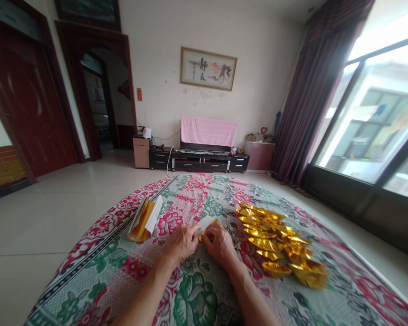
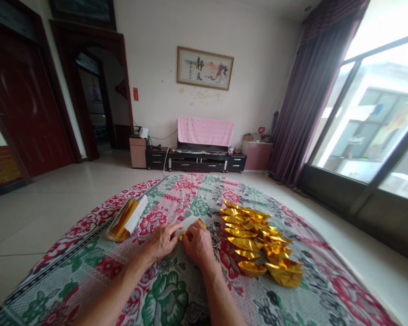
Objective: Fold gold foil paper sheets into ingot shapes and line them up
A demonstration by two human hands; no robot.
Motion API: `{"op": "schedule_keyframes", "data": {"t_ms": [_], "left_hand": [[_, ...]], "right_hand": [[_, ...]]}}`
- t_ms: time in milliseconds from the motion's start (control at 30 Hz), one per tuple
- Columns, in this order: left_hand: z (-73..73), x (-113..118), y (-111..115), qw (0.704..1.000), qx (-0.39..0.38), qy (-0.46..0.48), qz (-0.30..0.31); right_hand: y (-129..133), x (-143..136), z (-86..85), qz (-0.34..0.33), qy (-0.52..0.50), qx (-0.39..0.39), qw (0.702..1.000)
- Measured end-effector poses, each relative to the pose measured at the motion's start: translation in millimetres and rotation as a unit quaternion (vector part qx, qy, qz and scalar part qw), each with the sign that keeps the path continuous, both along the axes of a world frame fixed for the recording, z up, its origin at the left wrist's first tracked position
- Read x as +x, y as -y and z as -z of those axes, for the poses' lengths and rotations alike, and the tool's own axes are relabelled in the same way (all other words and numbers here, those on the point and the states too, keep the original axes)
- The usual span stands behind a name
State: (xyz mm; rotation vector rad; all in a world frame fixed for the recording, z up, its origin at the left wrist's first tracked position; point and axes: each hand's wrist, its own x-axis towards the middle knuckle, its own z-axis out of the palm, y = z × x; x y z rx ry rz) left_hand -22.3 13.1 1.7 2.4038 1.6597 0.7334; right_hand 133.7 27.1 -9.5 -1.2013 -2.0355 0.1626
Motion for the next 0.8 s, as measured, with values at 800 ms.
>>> {"op": "schedule_keyframes", "data": {"t_ms": [800], "left_hand": [[-7.3,0.9,2.1,1.000,-0.016,0.005,-0.008]], "right_hand": [[-1.4,-2.6,-3.1,0.036,0.021,-0.036,0.998]]}}
